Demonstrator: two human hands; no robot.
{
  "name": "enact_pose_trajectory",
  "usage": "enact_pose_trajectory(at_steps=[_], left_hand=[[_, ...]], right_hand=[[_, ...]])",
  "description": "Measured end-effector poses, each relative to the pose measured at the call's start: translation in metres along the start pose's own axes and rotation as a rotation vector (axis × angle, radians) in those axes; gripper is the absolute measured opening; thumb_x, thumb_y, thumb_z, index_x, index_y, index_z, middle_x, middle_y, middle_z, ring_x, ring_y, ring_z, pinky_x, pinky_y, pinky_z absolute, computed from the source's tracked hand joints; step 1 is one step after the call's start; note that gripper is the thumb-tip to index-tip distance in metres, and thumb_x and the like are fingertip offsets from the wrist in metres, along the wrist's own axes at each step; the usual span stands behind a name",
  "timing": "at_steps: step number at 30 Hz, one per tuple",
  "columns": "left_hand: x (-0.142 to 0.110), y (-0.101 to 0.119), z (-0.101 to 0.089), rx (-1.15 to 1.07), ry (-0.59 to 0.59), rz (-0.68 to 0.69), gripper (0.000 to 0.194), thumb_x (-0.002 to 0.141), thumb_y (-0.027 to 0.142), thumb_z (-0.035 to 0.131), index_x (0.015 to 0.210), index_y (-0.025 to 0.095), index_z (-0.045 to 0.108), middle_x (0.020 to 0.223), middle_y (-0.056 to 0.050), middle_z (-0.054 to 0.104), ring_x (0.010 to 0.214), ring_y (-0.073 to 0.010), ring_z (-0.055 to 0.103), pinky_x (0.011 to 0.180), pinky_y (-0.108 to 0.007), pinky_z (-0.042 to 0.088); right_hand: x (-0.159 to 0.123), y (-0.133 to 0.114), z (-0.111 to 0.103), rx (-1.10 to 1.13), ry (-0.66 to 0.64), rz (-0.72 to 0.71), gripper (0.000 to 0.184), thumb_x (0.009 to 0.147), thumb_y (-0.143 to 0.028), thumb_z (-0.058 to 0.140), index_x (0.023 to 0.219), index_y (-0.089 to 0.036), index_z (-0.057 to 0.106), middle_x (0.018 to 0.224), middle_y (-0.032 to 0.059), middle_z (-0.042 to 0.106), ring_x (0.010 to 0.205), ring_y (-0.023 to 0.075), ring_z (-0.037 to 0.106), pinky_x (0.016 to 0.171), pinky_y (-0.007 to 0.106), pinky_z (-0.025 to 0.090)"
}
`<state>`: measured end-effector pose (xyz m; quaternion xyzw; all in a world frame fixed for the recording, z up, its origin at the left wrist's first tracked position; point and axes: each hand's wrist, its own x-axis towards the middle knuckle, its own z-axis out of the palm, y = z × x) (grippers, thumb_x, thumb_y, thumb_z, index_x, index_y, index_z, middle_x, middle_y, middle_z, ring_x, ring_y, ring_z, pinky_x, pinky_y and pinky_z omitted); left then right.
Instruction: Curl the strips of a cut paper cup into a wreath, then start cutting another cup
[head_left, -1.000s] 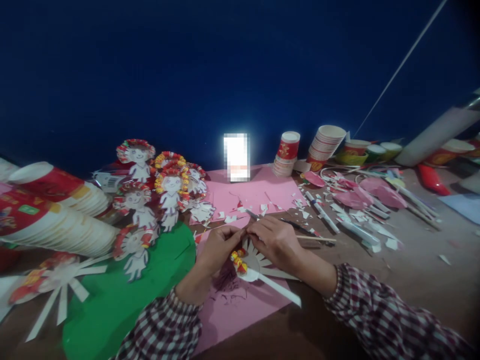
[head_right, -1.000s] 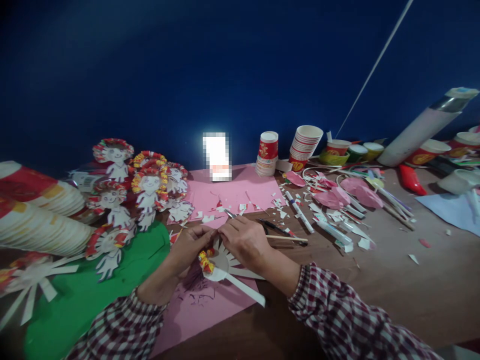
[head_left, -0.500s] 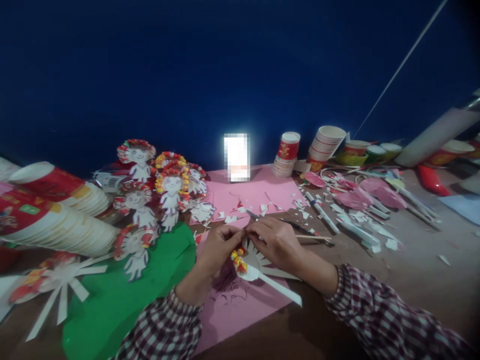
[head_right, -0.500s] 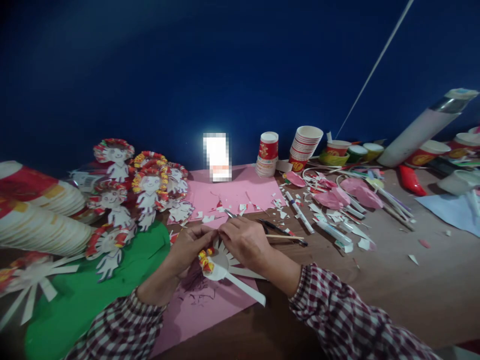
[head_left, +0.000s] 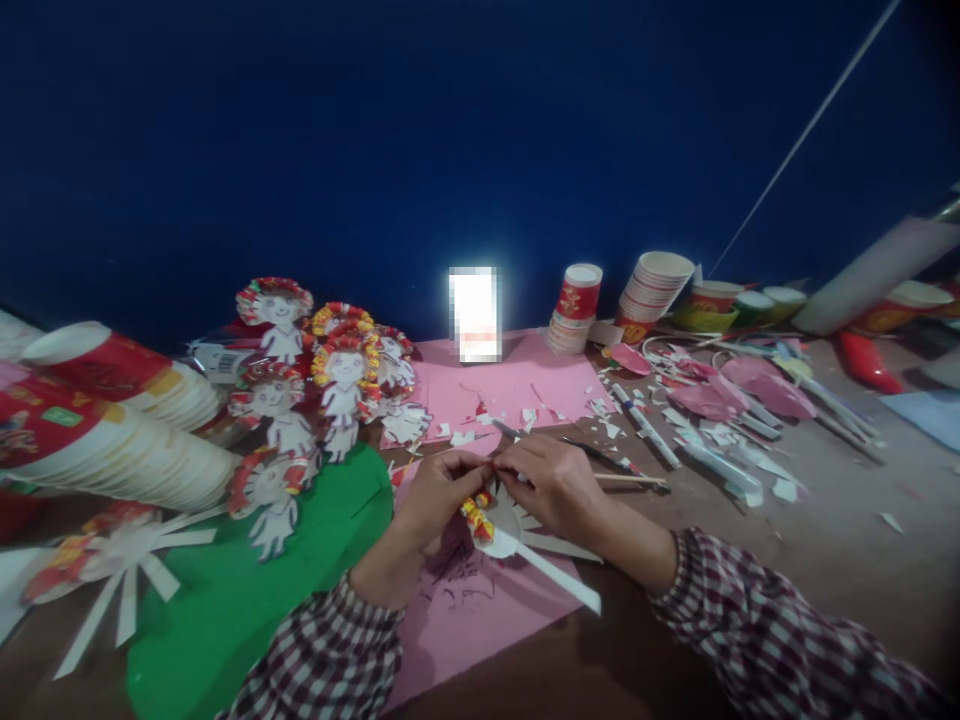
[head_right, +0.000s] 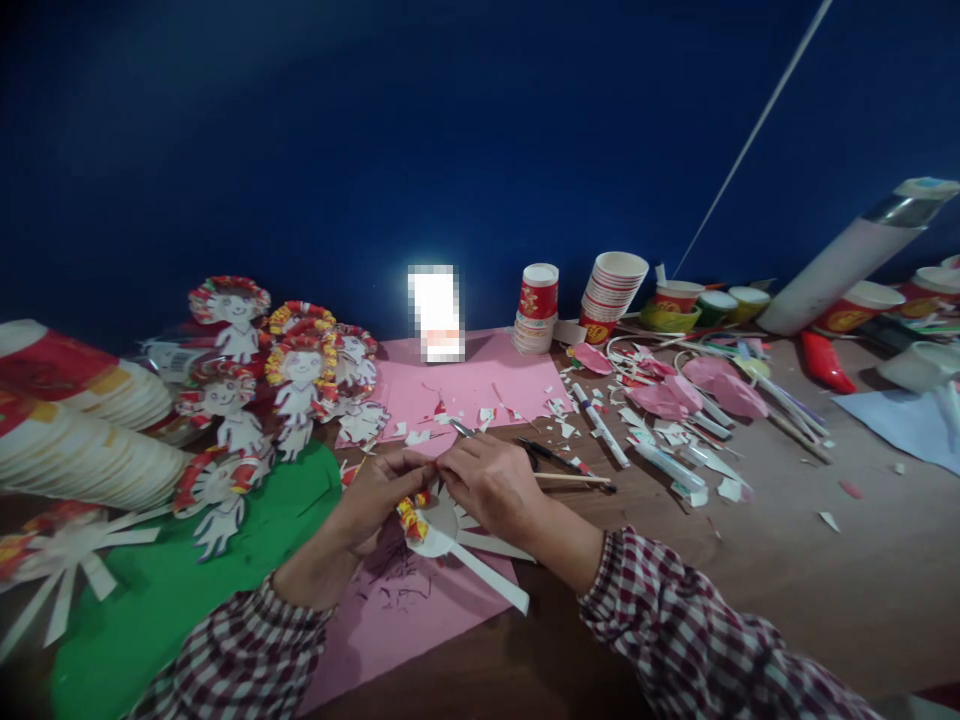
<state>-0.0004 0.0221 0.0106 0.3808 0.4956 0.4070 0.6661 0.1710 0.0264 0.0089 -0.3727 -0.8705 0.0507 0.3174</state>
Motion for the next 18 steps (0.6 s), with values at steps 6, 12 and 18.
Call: enact_pose_trajectory(at_steps=[6,12,18], left_hand=[[0.0022,-0.0047,-0.0024,-0.039,-0.025,0.008,0.027,0.061,0.034,0.077,0.074,0.012,0.069,0.06,0.0,0.061,0.054,-0.0092,0.053,0.054,-0.021,0.042],[0.0029,-0.004,-0.0033,0.061,-0.027,0.037,0.03,0.064,0.037,0.074,0.08,0.013,0.07,0.073,-0.004,0.066,0.066,-0.0131,0.057,0.062,-0.024,0.045],[0.0027,-0.0028,-0.003,0.145,0.0,0.034,0.029,0.065,0.042,0.072,0.068,0.013,0.07,0.061,-0.001,0.061,0.058,-0.0111,0.052,0.057,-0.022,0.041]], right_hand=[[0.0009,-0.001,-0.0022,-0.051,-0.012,-0.025,0.013,0.087,-0.017,0.051,0.082,-0.016,0.063,0.076,0.0041,0.064,0.073,0.0149,0.057,0.068,0.026,0.044],[0.0007,-0.0022,-0.0037,-0.083,-0.018,-0.053,0.014,0.087,-0.016,0.05,0.082,-0.015,0.063,0.076,0.0044,0.064,0.076,0.0151,0.058,0.071,0.026,0.045],[0.0004,-0.0006,-0.0035,-0.091,0.009,-0.067,0.014,0.087,-0.016,0.049,0.083,-0.016,0.062,0.077,0.0045,0.064,0.077,0.0151,0.057,0.072,0.026,0.046]])
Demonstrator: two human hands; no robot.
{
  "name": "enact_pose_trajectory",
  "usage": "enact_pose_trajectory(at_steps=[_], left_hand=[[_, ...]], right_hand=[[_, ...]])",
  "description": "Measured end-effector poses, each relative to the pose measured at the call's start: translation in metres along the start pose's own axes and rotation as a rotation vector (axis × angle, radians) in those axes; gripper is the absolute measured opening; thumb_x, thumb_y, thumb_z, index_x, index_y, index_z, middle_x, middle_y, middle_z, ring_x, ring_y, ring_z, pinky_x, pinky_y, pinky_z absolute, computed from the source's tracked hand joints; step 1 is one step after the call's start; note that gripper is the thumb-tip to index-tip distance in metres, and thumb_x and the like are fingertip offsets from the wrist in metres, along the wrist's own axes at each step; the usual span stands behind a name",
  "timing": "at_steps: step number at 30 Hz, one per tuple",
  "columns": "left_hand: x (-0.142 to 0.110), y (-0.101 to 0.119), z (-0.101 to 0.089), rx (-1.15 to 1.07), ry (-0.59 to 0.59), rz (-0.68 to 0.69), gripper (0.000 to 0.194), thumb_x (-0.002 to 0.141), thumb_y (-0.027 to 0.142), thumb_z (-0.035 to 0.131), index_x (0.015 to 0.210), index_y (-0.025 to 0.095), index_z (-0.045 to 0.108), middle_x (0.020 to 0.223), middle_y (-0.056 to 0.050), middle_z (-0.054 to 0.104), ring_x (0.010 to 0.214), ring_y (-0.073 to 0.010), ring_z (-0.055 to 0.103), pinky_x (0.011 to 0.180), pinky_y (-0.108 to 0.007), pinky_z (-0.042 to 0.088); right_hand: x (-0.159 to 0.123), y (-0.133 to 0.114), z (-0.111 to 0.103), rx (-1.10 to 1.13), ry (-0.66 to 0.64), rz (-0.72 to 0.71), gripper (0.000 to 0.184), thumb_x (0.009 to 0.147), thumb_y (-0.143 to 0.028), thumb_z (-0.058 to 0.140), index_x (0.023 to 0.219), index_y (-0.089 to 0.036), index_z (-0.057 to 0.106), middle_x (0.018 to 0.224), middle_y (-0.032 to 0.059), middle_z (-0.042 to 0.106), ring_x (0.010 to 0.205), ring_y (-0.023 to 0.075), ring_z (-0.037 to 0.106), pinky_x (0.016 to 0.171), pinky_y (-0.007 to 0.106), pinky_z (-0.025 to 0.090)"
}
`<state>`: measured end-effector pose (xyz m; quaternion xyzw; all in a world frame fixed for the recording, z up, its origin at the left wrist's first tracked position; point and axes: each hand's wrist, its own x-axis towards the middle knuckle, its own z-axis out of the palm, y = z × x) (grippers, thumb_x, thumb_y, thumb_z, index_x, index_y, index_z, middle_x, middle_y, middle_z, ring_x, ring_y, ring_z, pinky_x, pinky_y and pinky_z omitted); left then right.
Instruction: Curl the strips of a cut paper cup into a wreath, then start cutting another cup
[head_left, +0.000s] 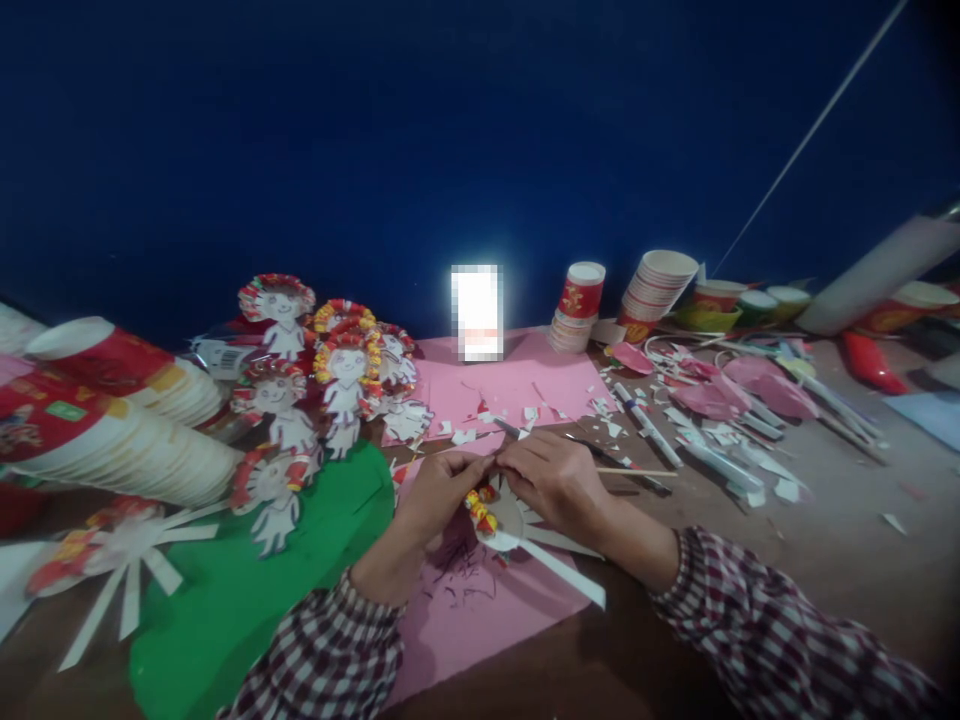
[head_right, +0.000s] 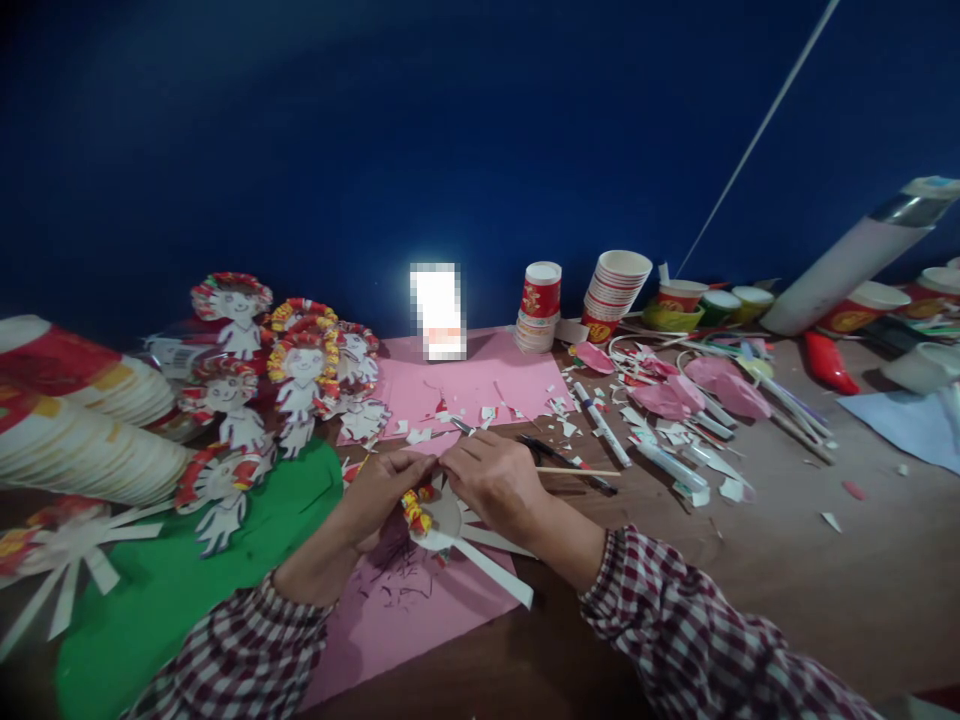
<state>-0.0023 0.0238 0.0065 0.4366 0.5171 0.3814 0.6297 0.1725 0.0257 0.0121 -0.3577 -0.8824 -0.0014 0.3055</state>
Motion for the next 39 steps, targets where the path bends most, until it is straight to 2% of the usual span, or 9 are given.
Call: enact_pose_trajectory(at_steps=[3,8,19,39], left_hand=[[0.0001,-0.001,-0.0008,0.035,0.011,0.013,0.03,0.065,0.043,0.072,0.063,0.013,0.066,0.058,0.0,0.059,0.056,-0.0111,0.051,0.056,-0.023,0.04],[0.0006,-0.0034,-0.0035,0.059,0.01,0.036,0.028,0.066,0.042,0.072,0.064,0.014,0.066,0.059,0.0,0.059,0.056,-0.0114,0.052,0.055,-0.022,0.039],[-0.0026,0.002,-0.0006,-0.166,-0.03,-0.037,0.028,0.058,0.036,0.078,0.064,0.013,0.065,0.057,0.001,0.06,0.053,-0.0099,0.054,0.055,-0.022,0.041],[-0.0017,0.0013,-0.0033,-0.165,-0.064,-0.034,0.025,0.057,0.031,0.08,0.071,0.014,0.069,0.066,-0.002,0.067,0.063,-0.0133,0.059,0.062,-0.024,0.044]], right_hand=[[0.0005,-0.0002,-0.0003,0.013,0.002,0.005,0.015,0.087,-0.015,0.048,0.082,-0.016,0.063,0.076,0.0045,0.064,0.078,0.0151,0.058,0.073,0.026,0.046],[0.0009,-0.0008,0.001,0.059,-0.021,0.06,0.01,0.086,-0.016,0.052,0.086,-0.016,0.063,0.08,0.0051,0.065,0.079,0.0153,0.059,0.074,0.026,0.046],[0.0018,-0.0005,-0.0005,0.112,-0.032,0.08,0.01,0.085,-0.016,0.052,0.086,-0.016,0.063,0.08,0.0053,0.065,0.078,0.0153,0.059,0.071,0.025,0.045],[0.0002,0.0005,0.0045,0.089,-0.007,0.095,0.008,0.083,-0.018,0.054,0.083,-0.017,0.062,0.076,0.0043,0.064,0.073,0.0145,0.057,0.069,0.025,0.044]])
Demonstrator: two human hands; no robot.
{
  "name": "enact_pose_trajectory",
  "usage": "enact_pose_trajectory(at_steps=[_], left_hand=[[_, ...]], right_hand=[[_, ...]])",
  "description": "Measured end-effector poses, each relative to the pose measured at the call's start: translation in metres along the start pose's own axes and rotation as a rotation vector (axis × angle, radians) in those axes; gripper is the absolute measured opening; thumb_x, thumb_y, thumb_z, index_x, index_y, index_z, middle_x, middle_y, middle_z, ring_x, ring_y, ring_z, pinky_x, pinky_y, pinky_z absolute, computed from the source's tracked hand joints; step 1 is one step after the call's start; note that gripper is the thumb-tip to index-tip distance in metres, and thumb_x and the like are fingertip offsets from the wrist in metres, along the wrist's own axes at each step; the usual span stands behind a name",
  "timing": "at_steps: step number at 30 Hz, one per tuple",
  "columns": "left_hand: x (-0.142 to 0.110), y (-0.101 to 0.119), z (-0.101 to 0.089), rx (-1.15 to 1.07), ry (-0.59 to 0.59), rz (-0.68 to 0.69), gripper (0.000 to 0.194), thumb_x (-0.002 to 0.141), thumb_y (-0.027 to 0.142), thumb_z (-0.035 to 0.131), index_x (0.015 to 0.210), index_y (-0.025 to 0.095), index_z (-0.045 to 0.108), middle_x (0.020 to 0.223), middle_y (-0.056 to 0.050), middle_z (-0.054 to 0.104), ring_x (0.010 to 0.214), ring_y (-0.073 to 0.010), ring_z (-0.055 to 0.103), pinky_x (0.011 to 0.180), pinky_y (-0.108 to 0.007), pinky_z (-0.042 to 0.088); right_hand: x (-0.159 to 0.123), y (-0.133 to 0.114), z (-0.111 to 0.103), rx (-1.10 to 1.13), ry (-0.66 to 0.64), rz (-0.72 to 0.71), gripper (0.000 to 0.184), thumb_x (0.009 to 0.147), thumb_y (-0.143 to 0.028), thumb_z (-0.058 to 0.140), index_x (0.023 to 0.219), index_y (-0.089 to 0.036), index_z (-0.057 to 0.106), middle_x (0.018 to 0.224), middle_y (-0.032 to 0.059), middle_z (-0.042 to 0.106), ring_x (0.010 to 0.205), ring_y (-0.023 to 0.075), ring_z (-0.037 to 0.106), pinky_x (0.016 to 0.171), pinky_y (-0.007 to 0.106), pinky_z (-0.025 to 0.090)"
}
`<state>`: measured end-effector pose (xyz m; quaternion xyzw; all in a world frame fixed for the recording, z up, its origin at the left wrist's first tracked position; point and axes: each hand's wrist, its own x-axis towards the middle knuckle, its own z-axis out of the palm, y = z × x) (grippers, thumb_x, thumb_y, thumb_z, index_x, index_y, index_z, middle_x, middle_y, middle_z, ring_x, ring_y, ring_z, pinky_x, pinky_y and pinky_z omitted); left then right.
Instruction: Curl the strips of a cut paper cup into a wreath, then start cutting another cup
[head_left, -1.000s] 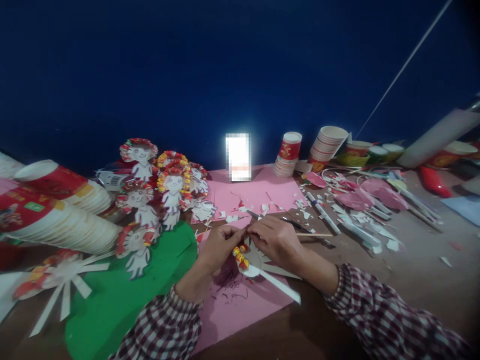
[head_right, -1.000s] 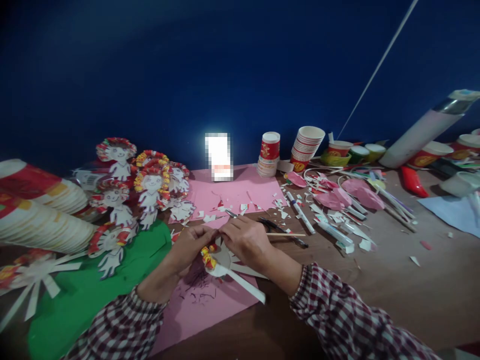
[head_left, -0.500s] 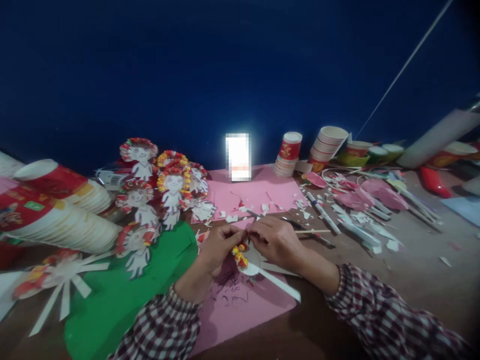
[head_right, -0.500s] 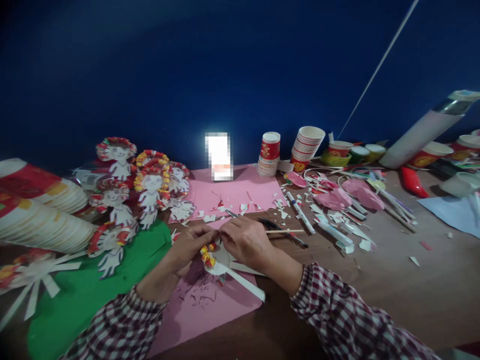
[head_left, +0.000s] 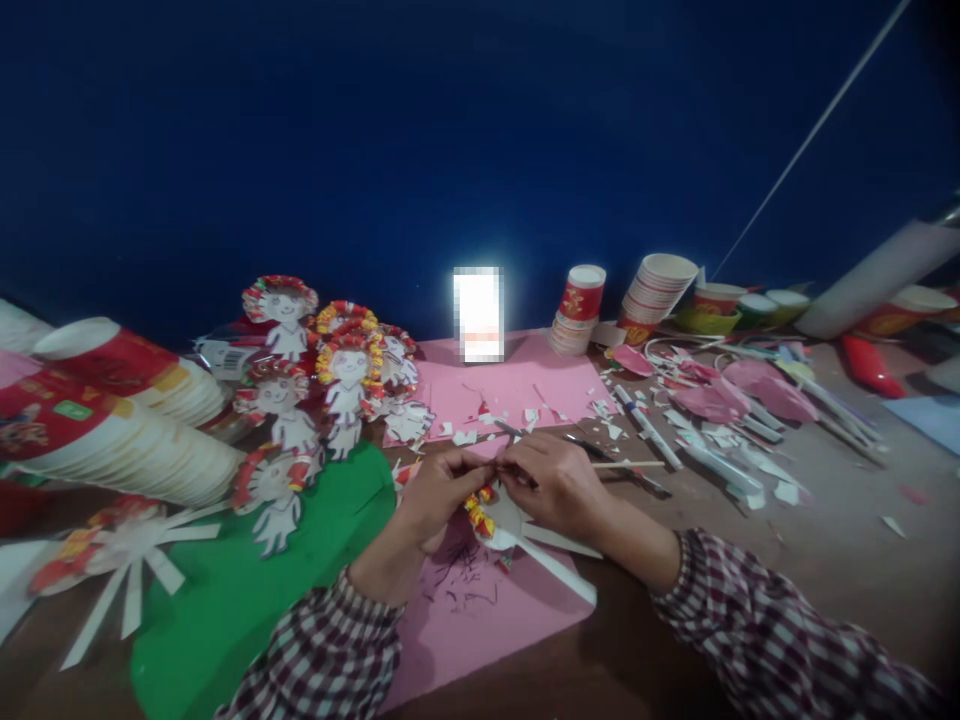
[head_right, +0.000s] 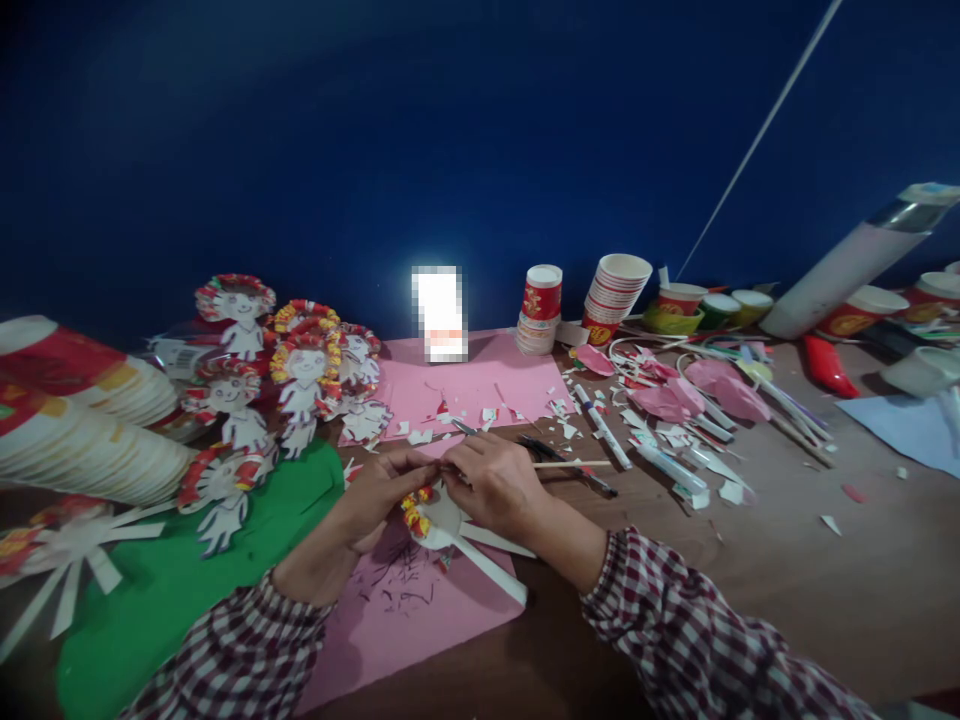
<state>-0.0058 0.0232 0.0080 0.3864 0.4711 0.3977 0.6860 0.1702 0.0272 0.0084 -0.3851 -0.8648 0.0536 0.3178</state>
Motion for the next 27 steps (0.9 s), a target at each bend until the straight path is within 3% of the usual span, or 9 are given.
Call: enact_pose_trajectory(at_steps=[7,14,27], left_hand=[[0.0,0.001,0.001,0.005,-0.014,-0.019,0.026,0.058,0.032,0.079,0.072,0.013,0.069,0.067,-0.002,0.066,0.062,-0.0128,0.058,0.061,-0.024,0.044],[0.001,-0.002,0.0,-0.027,-0.005,0.003,0.031,0.064,0.04,0.074,0.081,0.015,0.069,0.07,-0.002,0.066,0.064,-0.0134,0.058,0.062,-0.025,0.044],[-0.002,0.004,0.004,0.101,0.024,-0.028,0.034,0.062,0.045,0.074,0.059,0.013,0.063,0.054,0.0,0.058,0.051,-0.0102,0.049,0.052,-0.022,0.036]], right_hand=[[0.001,-0.001,0.0,-0.026,0.004,-0.019,0.013,0.085,-0.017,0.05,0.077,-0.016,0.061,0.072,0.0044,0.062,0.069,0.0144,0.056,0.066,0.026,0.043],[0.002,-0.005,-0.006,-0.09,-0.01,-0.081,0.011,0.087,-0.017,0.051,0.083,-0.015,0.061,0.074,0.0049,0.062,0.073,0.0153,0.056,0.07,0.026,0.044],[-0.001,-0.004,-0.008,-0.136,-0.055,-0.133,0.017,0.09,-0.017,0.044,0.089,-0.015,0.061,0.081,0.0062,0.063,0.077,0.0161,0.055,0.075,0.029,0.046]])
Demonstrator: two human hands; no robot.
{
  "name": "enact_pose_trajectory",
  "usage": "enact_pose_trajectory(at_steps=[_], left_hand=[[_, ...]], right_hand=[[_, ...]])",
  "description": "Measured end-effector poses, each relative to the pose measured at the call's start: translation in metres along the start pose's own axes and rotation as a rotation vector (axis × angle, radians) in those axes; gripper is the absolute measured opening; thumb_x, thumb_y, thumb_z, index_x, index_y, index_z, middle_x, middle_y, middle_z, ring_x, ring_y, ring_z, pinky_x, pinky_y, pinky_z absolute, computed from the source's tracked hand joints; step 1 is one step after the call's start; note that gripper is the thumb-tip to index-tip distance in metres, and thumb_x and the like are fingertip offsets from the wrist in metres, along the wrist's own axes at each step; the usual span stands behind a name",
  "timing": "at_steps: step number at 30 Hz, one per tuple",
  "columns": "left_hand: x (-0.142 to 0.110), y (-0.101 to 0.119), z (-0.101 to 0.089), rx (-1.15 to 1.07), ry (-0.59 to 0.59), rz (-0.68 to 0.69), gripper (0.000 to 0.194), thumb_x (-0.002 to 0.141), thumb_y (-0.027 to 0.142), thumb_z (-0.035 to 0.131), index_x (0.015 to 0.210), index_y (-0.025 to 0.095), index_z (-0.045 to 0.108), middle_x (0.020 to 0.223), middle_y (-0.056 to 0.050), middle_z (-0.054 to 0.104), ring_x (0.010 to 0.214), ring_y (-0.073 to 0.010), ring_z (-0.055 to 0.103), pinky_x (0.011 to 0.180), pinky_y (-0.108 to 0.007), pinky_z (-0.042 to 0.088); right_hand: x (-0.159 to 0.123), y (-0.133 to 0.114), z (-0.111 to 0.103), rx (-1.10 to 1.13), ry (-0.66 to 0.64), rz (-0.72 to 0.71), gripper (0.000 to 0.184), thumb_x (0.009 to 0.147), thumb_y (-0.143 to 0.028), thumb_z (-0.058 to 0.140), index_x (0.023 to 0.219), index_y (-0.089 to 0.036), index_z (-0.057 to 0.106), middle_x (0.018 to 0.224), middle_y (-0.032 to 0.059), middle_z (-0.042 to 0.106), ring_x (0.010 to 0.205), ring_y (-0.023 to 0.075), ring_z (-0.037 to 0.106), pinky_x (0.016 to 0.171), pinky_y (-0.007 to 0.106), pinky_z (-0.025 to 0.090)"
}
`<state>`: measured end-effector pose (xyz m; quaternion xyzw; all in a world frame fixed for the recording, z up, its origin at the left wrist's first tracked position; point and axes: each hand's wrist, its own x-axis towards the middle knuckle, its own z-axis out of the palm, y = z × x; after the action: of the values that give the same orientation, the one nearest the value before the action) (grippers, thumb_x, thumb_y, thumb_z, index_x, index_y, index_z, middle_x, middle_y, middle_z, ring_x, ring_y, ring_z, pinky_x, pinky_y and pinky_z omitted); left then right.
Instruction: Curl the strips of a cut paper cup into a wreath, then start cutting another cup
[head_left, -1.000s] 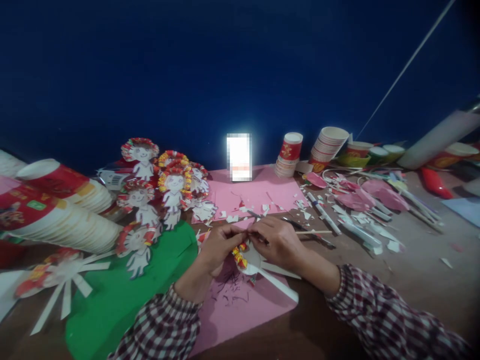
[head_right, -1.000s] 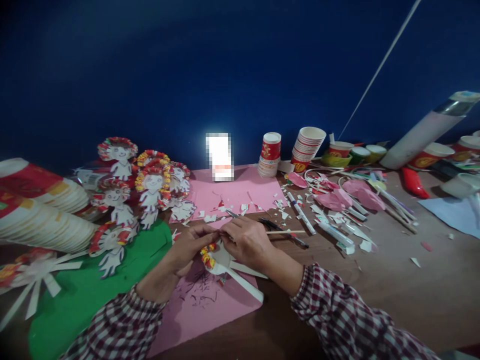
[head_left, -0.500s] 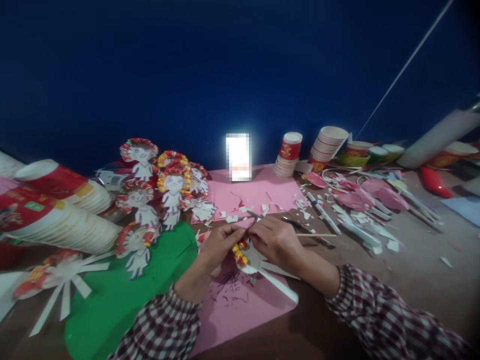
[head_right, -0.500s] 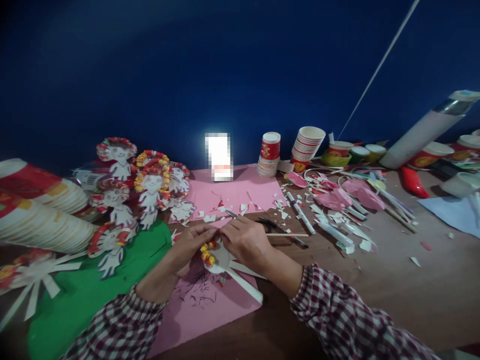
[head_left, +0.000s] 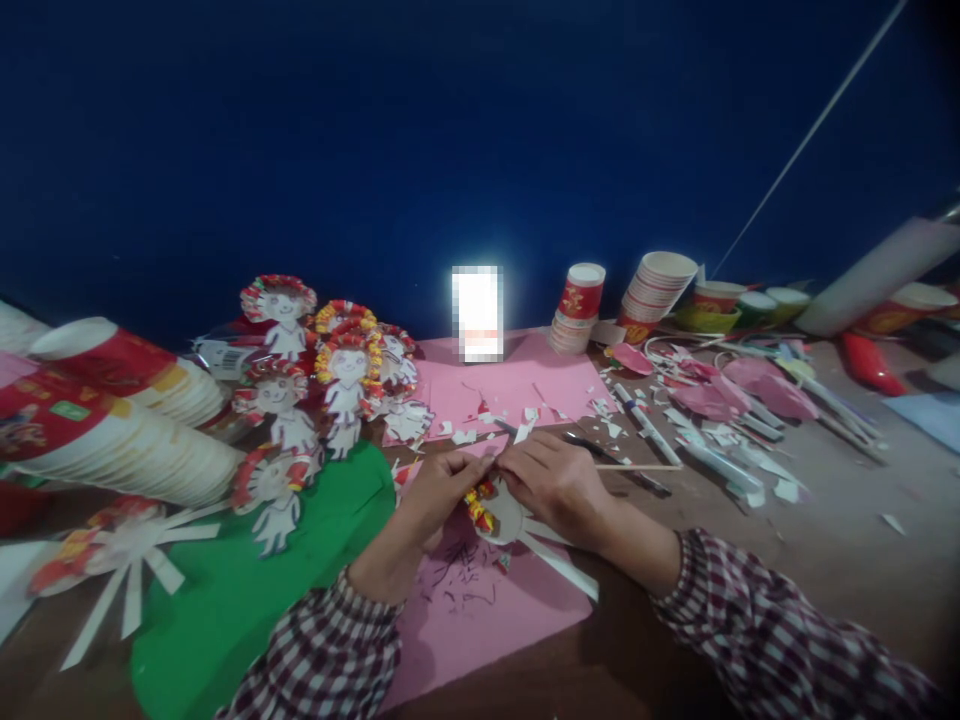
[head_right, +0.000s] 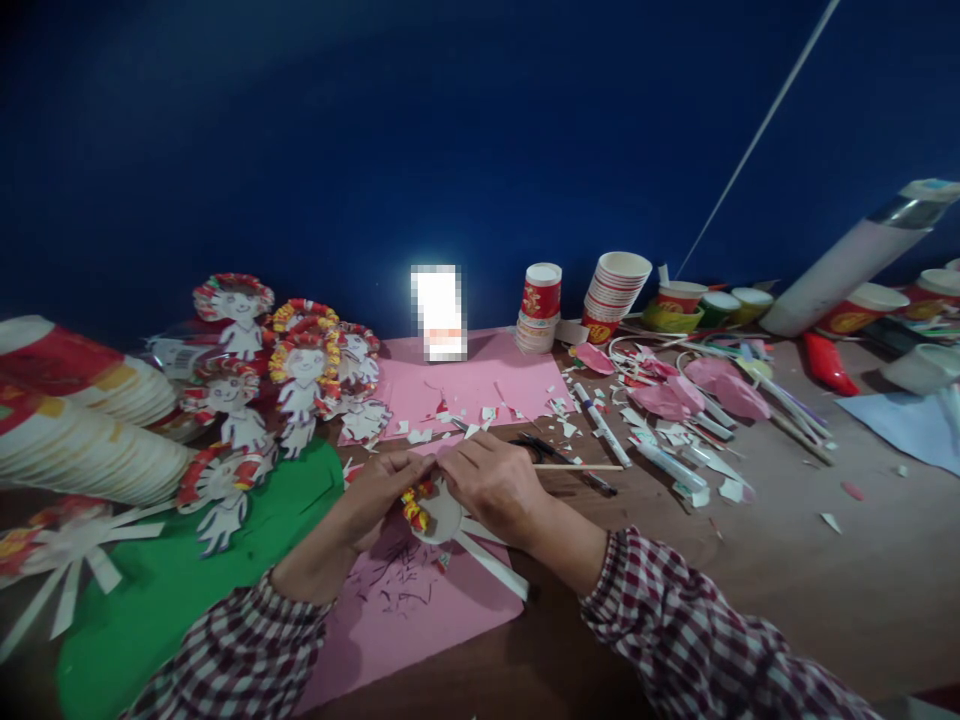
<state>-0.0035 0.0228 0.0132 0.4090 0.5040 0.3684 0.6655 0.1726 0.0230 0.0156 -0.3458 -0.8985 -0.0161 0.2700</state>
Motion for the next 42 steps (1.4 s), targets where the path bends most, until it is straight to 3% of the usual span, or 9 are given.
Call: enact_pose_trajectory(at_steps=[9,22,37,42], left_hand=[[0.0024,-0.0028,-0.0047,0.101,0.007,0.039,0.034,0.063,0.045,0.072,0.06,0.013,0.064,0.055,-0.001,0.059,0.052,-0.0101,0.049,0.051,-0.021,0.036],[0.0004,-0.0032,-0.0041,0.0,-0.006,0.023,0.03,0.06,0.038,0.076,0.065,0.011,0.066,0.058,-0.001,0.062,0.055,-0.0104,0.052,0.054,-0.022,0.039],[-0.0013,-0.0012,-0.0028,-0.027,-0.006,0.039,0.027,0.057,0.034,0.079,0.069,0.011,0.068,0.06,0.0,0.061,0.056,-0.0095,0.052,0.054,-0.022,0.039],[-0.0004,-0.0018,-0.0032,-0.04,-0.037,0.025,0.028,0.063,0.037,0.076,0.07,0.012,0.068,0.06,-0.001,0.061,0.056,-0.0092,0.052,0.055,-0.021,0.039]], right_hand=[[0.0014,-0.0016,0.0018,-0.012,-0.003,0.031,0.017,0.09,-0.019,0.046,0.083,-0.016,0.061,0.076,0.0054,0.062,0.073,0.0149,0.055,0.068,0.026,0.044],[0.0036,-0.0036,0.0004,0.05,0.014,0.112,0.015,0.087,-0.018,0.048,0.082,-0.016,0.063,0.076,0.0038,0.064,0.074,0.0143,0.056,0.069,0.025,0.043],[0.003,-0.0052,0.0035,-0.013,0.037,0.089,0.015,0.086,-0.018,0.049,0.076,-0.017,0.061,0.073,0.003,0.062,0.071,0.0136,0.054,0.066,0.025,0.041],[0.0035,-0.0045,0.003,-0.035,0.022,0.07,0.015,0.085,-0.017,0.049,0.074,-0.016,0.06,0.071,0.0033,0.061,0.07,0.014,0.054,0.066,0.025,0.042]])
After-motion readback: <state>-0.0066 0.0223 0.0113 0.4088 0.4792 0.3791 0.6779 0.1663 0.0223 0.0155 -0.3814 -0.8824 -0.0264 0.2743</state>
